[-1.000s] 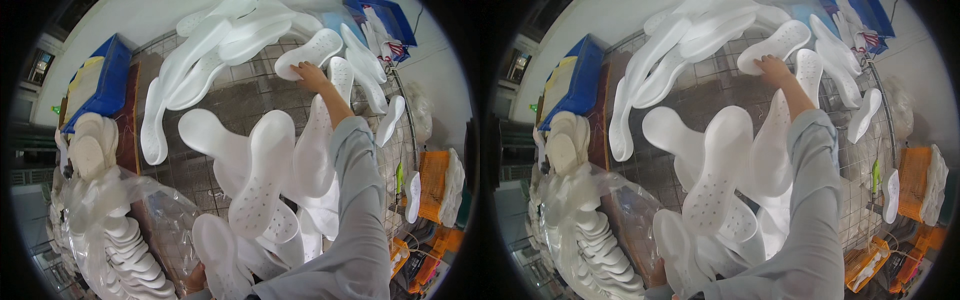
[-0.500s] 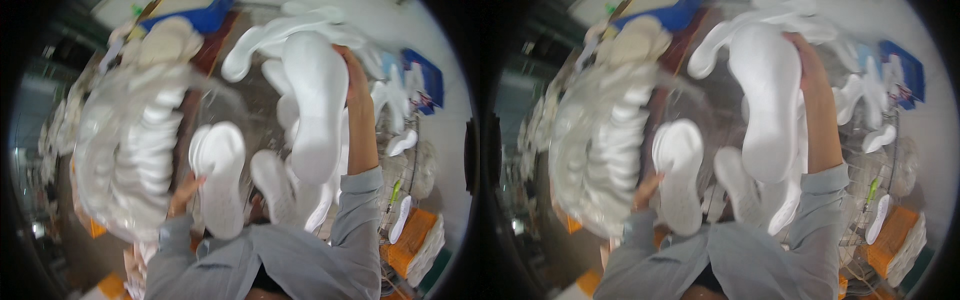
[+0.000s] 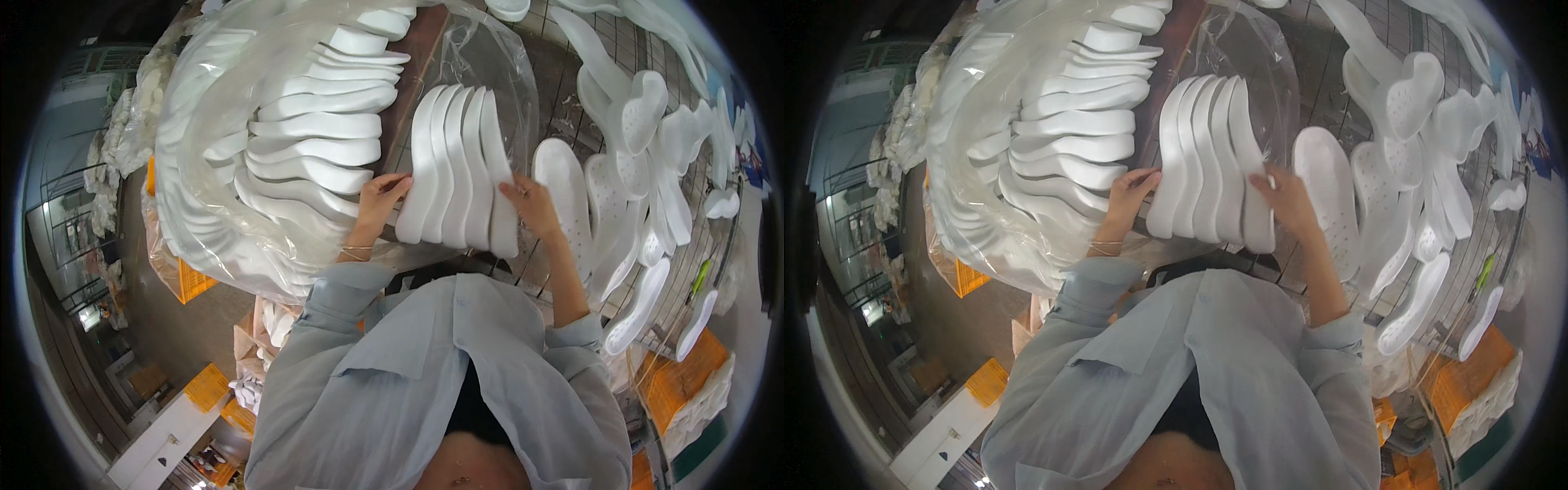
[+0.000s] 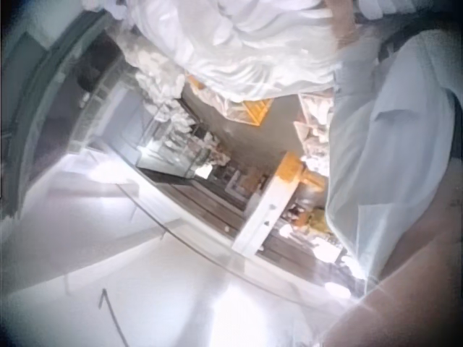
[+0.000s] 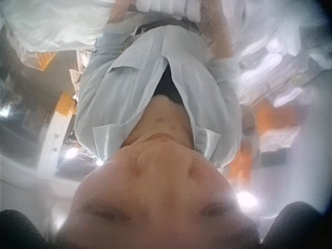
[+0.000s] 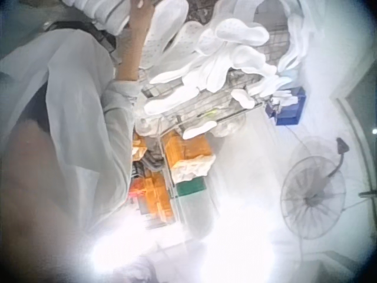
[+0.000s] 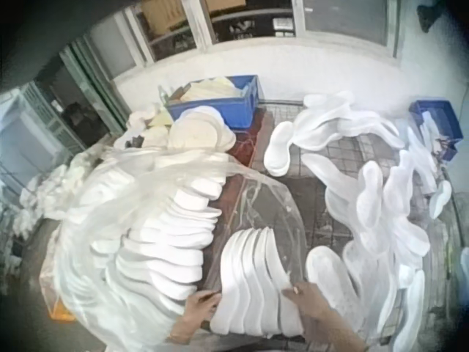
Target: The person picks white shoe insoles from a wire rack, inspects them by hand, and places them into a large plastic bag. They repeatedly gather insoles, check their surfaces, and pack them into the bag.
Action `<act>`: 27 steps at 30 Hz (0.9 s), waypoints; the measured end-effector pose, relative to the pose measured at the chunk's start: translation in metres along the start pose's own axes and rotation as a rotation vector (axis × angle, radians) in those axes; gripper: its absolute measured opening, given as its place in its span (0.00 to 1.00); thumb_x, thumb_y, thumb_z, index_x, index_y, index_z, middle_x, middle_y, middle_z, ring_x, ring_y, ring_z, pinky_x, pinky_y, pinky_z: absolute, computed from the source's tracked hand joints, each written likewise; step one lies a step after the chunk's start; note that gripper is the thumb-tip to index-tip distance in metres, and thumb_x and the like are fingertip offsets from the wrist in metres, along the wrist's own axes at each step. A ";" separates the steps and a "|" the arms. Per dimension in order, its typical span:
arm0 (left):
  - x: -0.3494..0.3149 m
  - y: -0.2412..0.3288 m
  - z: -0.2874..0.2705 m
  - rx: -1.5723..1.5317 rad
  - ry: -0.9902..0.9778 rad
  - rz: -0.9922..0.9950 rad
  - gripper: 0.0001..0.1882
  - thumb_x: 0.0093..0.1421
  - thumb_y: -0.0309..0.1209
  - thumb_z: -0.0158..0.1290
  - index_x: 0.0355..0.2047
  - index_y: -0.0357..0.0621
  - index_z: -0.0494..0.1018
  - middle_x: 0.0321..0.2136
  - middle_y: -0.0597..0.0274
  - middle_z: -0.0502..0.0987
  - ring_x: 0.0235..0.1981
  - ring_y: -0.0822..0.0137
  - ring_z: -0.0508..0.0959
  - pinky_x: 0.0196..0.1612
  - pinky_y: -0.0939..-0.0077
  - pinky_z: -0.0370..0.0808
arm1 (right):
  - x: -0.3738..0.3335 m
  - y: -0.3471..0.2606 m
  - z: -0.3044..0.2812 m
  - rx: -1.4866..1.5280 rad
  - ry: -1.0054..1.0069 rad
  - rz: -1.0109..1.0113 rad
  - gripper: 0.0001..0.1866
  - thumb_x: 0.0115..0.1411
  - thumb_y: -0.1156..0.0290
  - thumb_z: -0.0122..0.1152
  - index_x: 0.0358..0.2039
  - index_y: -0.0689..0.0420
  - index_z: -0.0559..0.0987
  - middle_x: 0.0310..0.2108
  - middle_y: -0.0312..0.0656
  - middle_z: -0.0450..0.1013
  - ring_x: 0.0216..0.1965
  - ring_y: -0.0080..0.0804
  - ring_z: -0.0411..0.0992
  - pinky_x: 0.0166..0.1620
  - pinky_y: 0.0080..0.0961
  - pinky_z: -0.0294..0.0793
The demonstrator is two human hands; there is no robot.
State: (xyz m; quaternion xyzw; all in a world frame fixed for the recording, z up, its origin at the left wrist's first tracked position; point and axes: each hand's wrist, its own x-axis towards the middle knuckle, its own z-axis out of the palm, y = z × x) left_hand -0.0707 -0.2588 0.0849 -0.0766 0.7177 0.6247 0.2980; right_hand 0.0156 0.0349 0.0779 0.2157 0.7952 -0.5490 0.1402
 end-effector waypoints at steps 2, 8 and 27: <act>0.004 -0.004 0.000 -0.044 -0.004 0.061 0.12 0.58 0.31 0.58 0.39 0.33 0.78 0.30 0.63 0.80 0.30 0.75 0.77 0.35 0.83 0.74 | 0.004 -0.007 -0.004 -0.078 0.025 0.027 0.20 0.59 0.63 0.60 0.47 0.65 0.76 0.31 0.42 0.76 0.35 0.23 0.72 0.40 0.21 0.71; 0.018 0.019 -0.006 0.390 -0.099 0.211 0.11 0.57 0.30 0.57 0.36 0.33 0.79 0.27 0.59 0.80 0.25 0.73 0.78 0.29 0.80 0.74 | 0.011 -0.044 0.012 -0.245 0.231 -0.039 0.25 0.56 0.58 0.62 0.46 0.66 0.76 0.35 0.54 0.77 0.38 0.45 0.77 0.43 0.32 0.73; 0.023 0.024 -0.025 0.781 -0.045 0.474 0.07 0.54 0.30 0.54 0.28 0.37 0.72 0.23 0.53 0.76 0.24 0.57 0.76 0.29 0.66 0.72 | 0.047 -0.100 0.030 -0.232 0.378 0.055 0.63 0.36 0.53 0.71 0.66 0.64 0.45 0.56 0.64 0.59 0.57 0.57 0.61 0.58 0.42 0.62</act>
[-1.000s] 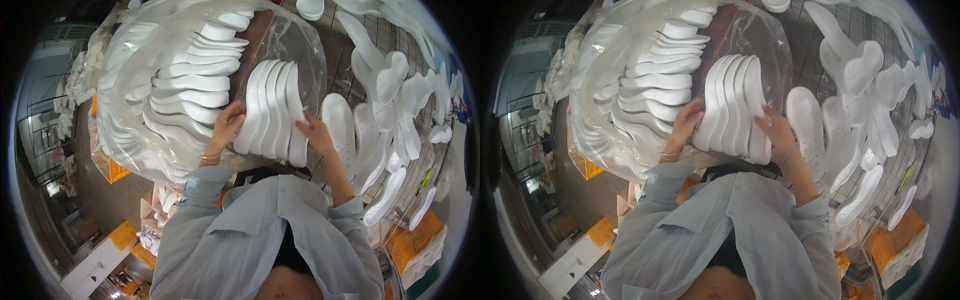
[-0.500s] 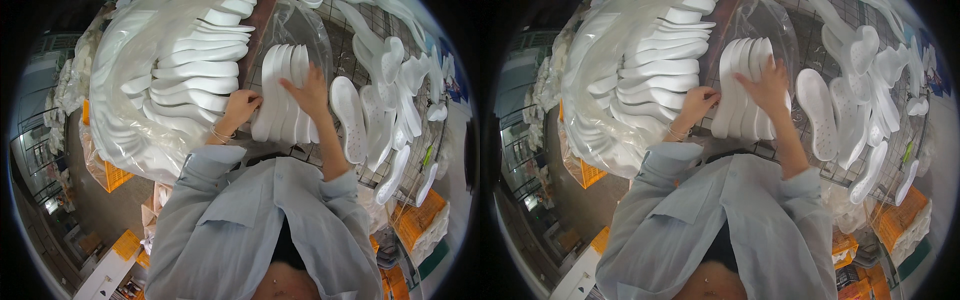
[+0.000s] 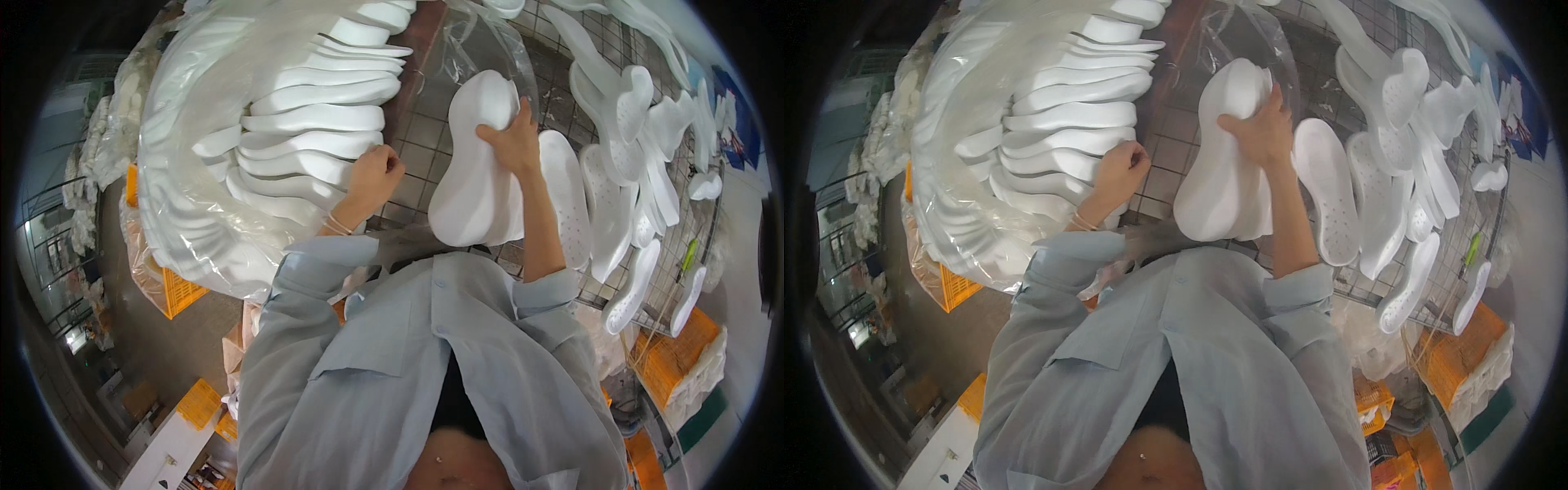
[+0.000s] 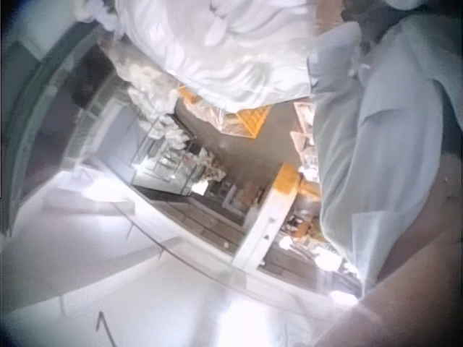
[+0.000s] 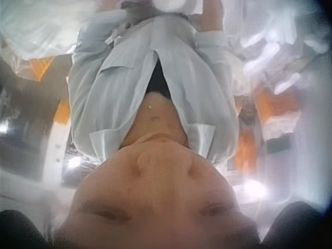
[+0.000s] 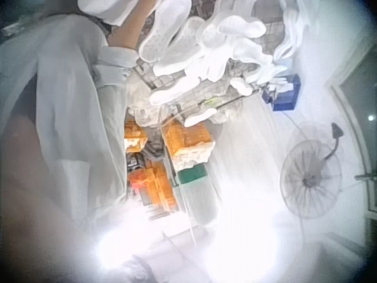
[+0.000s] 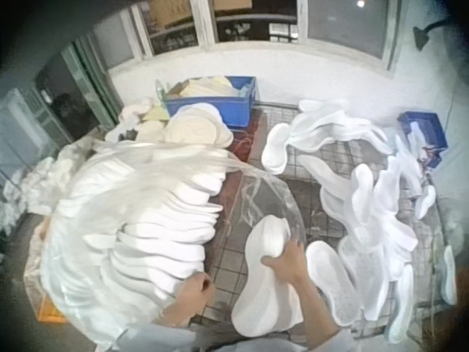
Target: The person picks white shoe insoles from a wire rack, inspects them by hand, and places them into a large plastic bag. They repeatedly gather insoles, check their surfaces, and pack them into the bag.
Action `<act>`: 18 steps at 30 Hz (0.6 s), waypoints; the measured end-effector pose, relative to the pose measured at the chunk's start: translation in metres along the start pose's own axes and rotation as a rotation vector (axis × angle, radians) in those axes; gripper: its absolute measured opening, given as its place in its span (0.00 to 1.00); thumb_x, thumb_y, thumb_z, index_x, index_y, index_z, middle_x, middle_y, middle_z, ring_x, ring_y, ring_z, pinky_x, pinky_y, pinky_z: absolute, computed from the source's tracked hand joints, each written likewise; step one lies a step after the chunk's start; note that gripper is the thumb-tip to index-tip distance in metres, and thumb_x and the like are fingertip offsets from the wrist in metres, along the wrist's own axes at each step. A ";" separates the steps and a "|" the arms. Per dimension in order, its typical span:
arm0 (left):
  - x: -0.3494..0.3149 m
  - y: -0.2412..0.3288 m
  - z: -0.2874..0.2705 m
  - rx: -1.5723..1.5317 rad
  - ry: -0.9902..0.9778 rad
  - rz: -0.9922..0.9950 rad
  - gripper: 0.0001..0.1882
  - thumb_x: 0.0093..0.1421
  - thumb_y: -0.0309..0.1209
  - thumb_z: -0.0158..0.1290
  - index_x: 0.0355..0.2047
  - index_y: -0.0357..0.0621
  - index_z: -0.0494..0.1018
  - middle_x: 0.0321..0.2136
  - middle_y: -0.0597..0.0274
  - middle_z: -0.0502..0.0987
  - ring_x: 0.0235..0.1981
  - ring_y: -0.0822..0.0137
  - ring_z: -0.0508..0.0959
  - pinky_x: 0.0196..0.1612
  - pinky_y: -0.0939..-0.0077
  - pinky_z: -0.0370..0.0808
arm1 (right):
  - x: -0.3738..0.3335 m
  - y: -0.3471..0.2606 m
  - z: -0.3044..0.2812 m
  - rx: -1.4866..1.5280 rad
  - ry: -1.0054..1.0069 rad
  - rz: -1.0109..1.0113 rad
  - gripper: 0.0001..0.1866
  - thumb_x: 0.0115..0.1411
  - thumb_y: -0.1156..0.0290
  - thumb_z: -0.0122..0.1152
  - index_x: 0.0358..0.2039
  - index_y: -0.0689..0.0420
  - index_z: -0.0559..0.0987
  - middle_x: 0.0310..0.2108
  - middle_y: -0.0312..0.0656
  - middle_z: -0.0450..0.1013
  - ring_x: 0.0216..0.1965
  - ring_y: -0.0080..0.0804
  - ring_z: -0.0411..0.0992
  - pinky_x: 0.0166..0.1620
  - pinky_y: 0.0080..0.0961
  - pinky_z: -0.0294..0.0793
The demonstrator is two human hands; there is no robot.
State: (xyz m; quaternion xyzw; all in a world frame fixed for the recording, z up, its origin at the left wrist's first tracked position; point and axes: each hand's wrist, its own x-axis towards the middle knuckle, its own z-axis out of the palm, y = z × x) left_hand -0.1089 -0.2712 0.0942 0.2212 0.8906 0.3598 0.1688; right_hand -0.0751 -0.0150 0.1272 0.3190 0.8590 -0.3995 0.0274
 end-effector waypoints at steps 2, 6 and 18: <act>-0.004 0.016 0.007 -0.045 -0.046 0.025 0.09 0.56 0.30 0.54 0.35 0.39 0.72 0.34 0.52 0.76 0.30 0.56 0.77 0.33 0.64 0.72 | 0.008 0.017 -0.017 0.174 -0.003 -0.018 0.60 0.37 0.58 0.70 0.65 0.68 0.47 0.58 0.65 0.58 0.57 0.52 0.63 0.58 0.34 0.64; -0.009 0.073 0.038 -0.130 0.147 0.302 0.30 0.59 0.36 0.53 0.60 0.40 0.59 0.57 0.46 0.62 0.60 0.48 0.61 0.57 0.59 0.64 | 0.018 0.041 -0.027 0.441 -0.043 0.006 0.56 0.40 0.65 0.66 0.64 0.72 0.46 0.57 0.62 0.61 0.56 0.46 0.66 0.57 0.31 0.66; 0.015 0.122 -0.066 -0.031 -0.027 0.625 0.12 0.53 0.29 0.57 0.38 0.43 0.73 0.42 0.58 0.75 0.48 0.56 0.72 0.53 0.55 0.66 | 0.009 0.041 -0.051 0.672 -0.207 0.032 0.53 0.40 0.64 0.65 0.64 0.70 0.50 0.57 0.58 0.62 0.57 0.45 0.64 0.58 0.31 0.63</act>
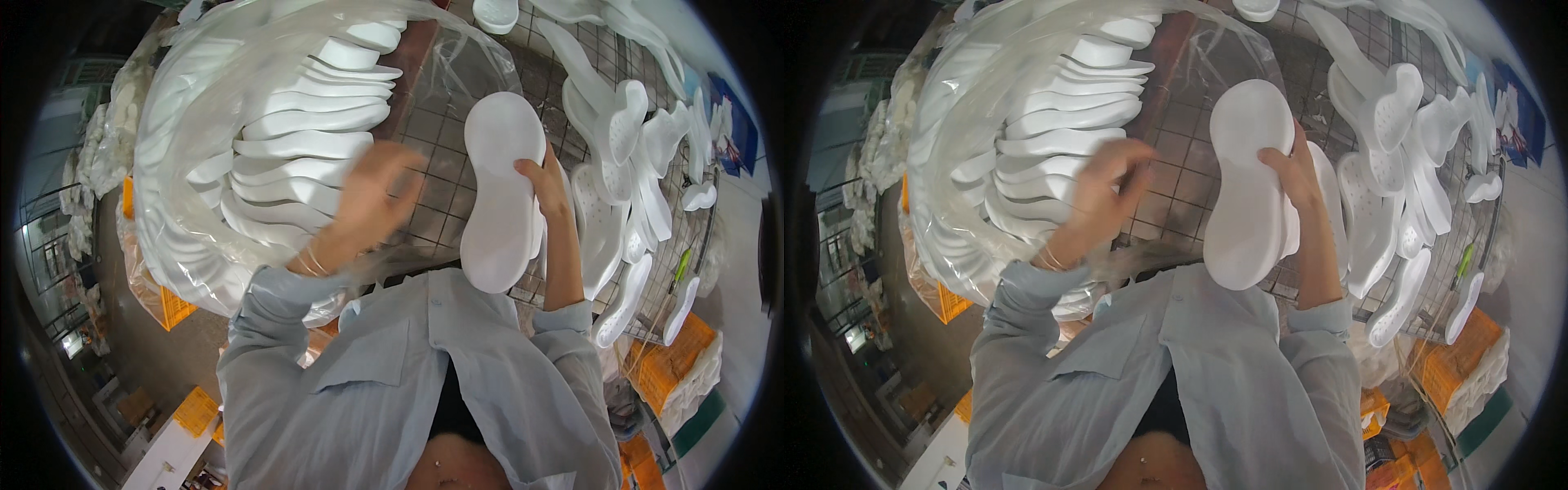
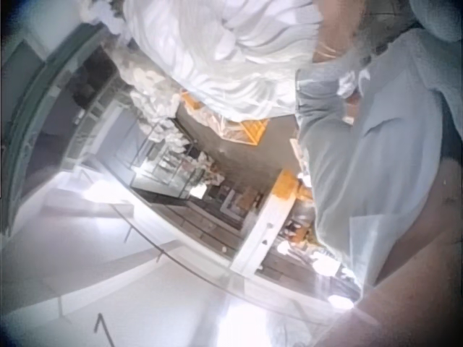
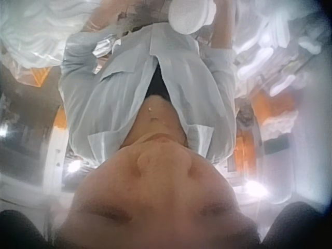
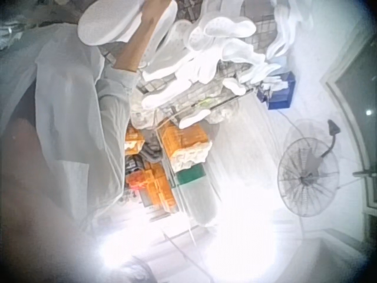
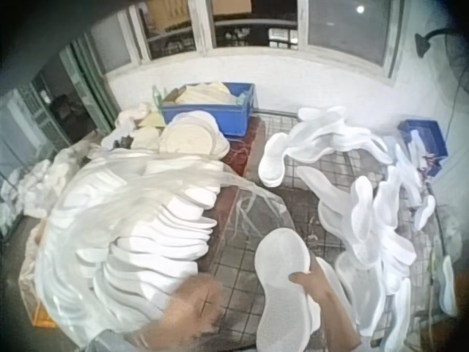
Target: The person picks white shoe insoles from a wire rack, inspects them by hand, and places them into a large plastic bag. They repeatedly gather insoles, check their surfaces, and pack them into the bag.
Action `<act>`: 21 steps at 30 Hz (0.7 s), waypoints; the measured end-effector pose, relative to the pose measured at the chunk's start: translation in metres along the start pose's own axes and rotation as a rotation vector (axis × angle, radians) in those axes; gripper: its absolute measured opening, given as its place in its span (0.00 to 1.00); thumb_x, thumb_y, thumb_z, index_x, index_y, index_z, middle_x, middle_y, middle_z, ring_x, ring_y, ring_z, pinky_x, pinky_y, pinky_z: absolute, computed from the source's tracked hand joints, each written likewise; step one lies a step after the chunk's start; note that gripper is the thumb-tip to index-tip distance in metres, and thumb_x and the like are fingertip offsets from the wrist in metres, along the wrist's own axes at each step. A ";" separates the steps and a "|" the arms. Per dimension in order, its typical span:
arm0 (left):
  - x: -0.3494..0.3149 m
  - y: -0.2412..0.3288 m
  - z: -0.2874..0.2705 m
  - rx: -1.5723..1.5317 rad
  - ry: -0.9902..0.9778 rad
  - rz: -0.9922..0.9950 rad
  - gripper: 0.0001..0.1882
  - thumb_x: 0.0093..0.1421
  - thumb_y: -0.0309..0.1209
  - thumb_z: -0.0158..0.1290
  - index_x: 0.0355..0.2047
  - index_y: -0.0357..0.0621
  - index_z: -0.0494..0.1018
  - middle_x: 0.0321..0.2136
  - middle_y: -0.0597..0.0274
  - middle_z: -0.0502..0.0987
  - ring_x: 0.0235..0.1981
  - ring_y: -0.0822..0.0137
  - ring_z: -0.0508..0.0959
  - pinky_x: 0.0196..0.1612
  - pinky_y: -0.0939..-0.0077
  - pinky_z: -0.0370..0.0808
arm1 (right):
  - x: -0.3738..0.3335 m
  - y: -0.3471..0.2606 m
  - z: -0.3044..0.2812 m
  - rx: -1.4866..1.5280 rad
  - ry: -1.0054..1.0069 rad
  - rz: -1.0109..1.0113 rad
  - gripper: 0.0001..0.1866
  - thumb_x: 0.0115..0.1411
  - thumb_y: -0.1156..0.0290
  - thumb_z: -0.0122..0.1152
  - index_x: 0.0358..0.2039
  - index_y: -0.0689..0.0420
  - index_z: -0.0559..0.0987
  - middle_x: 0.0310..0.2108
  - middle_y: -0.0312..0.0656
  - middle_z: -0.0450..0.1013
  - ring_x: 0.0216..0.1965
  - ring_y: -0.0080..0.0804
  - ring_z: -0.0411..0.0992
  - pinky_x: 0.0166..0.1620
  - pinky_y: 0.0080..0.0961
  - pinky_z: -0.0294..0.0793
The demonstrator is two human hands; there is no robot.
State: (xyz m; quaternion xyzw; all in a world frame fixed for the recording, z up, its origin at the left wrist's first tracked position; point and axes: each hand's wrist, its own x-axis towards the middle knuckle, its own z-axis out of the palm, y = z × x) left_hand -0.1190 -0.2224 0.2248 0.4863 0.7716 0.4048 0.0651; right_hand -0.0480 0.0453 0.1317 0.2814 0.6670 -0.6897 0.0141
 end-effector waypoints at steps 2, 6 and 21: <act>0.001 -0.013 0.000 0.017 0.051 -0.386 0.15 0.53 0.29 0.57 0.42 0.40 0.72 0.43 0.57 0.74 0.49 0.52 0.70 0.51 0.57 0.67 | 0.001 0.004 0.010 -0.086 0.010 -0.069 0.53 0.40 0.64 0.65 0.64 0.71 0.50 0.58 0.58 0.60 0.58 0.46 0.63 0.59 0.32 0.62; -0.022 -0.009 0.063 -0.145 0.050 -0.373 0.25 0.56 0.32 0.58 0.52 0.37 0.65 0.46 0.53 0.70 0.45 0.58 0.73 0.46 0.70 0.71 | 0.000 0.010 0.032 -0.209 0.061 -0.094 0.52 0.40 0.68 0.63 0.65 0.68 0.49 0.58 0.57 0.60 0.59 0.44 0.62 0.60 0.32 0.60; -0.021 -0.031 0.096 -0.761 0.161 -0.918 0.11 0.47 0.27 0.60 0.27 0.31 0.73 0.23 0.59 0.77 0.24 0.72 0.77 0.29 0.78 0.76 | -0.026 0.015 0.039 -0.279 -0.034 -0.127 0.57 0.37 0.60 0.66 0.64 0.72 0.48 0.59 0.63 0.54 0.63 0.53 0.54 0.63 0.37 0.55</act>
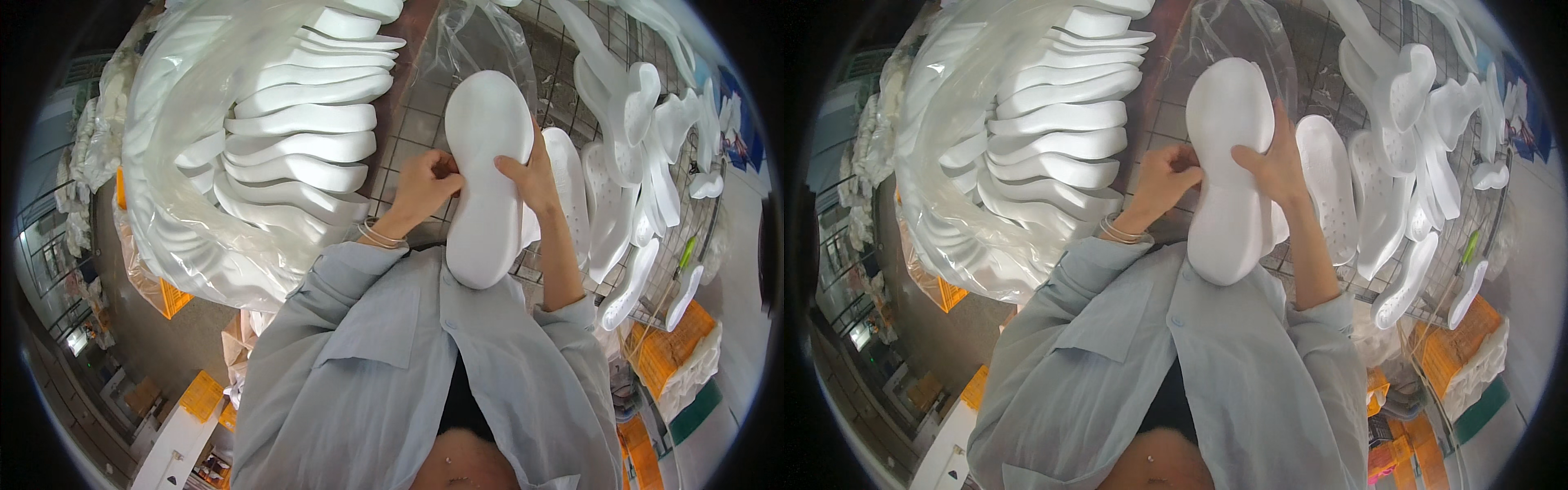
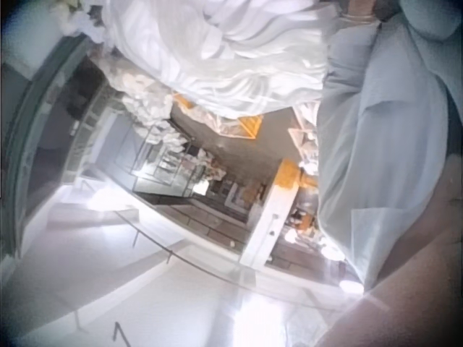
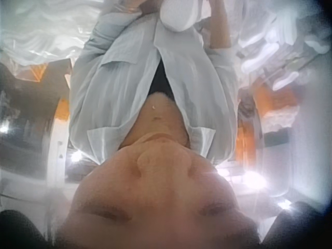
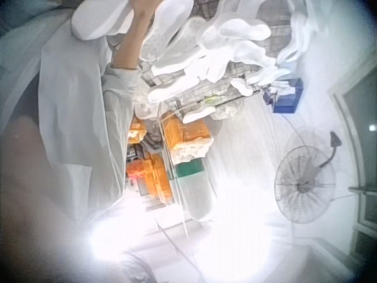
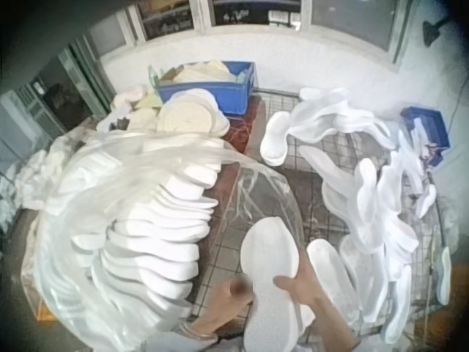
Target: The person picks white shoe insoles from a wire rack, inspects them by hand, and places them into a large plastic bag. They repeatedly gather insoles, check their surfaces, and pack them into the bag.
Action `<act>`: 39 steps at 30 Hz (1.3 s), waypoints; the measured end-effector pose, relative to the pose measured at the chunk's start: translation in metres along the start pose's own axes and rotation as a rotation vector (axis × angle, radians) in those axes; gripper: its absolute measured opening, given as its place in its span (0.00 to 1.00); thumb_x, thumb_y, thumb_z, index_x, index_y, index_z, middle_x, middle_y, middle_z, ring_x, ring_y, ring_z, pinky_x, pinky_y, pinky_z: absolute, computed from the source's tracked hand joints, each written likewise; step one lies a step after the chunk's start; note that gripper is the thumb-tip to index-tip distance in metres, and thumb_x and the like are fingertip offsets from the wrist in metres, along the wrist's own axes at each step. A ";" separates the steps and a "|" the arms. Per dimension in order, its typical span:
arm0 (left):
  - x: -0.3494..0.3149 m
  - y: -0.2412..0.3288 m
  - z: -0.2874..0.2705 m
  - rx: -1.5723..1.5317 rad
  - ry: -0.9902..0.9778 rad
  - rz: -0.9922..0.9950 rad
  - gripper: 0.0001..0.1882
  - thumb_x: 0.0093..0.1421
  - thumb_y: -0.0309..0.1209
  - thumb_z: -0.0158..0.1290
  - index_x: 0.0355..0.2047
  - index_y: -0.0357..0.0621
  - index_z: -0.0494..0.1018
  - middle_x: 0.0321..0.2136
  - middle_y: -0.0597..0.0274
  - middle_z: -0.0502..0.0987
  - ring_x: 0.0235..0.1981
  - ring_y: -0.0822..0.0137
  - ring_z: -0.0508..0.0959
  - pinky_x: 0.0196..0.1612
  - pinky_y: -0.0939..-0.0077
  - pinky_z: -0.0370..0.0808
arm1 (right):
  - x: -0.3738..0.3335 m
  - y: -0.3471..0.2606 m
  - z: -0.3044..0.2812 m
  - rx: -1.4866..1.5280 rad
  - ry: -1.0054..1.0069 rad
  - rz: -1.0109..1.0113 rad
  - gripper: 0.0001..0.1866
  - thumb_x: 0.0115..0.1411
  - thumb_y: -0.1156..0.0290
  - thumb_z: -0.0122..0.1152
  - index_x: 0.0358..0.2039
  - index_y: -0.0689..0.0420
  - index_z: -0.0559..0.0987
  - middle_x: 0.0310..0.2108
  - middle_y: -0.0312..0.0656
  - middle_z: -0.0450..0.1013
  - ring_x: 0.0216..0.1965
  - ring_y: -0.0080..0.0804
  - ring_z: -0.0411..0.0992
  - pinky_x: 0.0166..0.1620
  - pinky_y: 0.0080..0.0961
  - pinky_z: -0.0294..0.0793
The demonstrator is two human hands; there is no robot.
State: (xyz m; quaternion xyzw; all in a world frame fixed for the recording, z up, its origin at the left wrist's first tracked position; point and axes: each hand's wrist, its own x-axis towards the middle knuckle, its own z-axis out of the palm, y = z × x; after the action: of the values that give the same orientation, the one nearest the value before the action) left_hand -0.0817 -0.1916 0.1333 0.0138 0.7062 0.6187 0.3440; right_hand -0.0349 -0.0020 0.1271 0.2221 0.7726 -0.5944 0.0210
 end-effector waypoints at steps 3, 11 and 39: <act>0.001 -0.001 -0.006 -0.222 -0.094 -0.050 0.11 0.46 0.25 0.59 0.27 0.29 0.72 0.22 0.58 0.77 0.24 0.71 0.78 0.28 0.78 0.76 | 0.001 0.001 0.001 0.002 -0.009 -0.016 0.57 0.37 0.59 0.66 0.64 0.71 0.49 0.59 0.64 0.55 0.62 0.54 0.55 0.63 0.38 0.56; -0.002 0.002 -0.016 0.105 -0.120 0.059 0.08 0.52 0.22 0.53 0.33 0.34 0.73 0.27 0.59 0.77 0.25 0.72 0.78 0.27 0.80 0.75 | -0.001 -0.005 0.002 -0.095 0.019 -0.032 0.56 0.37 0.59 0.66 0.64 0.70 0.50 0.58 0.63 0.56 0.61 0.55 0.56 0.62 0.38 0.56; -0.078 -0.007 0.029 0.584 0.076 0.802 0.27 0.38 0.33 0.64 0.39 0.41 0.67 0.25 0.60 0.65 0.26 0.61 0.66 0.29 0.67 0.67 | -0.004 -0.007 0.038 -0.460 -0.048 -0.023 0.58 0.39 0.49 0.62 0.65 0.66 0.47 0.54 0.61 0.59 0.57 0.59 0.58 0.60 0.49 0.54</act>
State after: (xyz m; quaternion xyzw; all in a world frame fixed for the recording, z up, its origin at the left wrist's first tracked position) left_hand -0.0051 -0.2025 0.1638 0.3573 0.8011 0.4788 0.0347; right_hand -0.0428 -0.0404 0.1238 0.1886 0.8895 -0.4079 0.0827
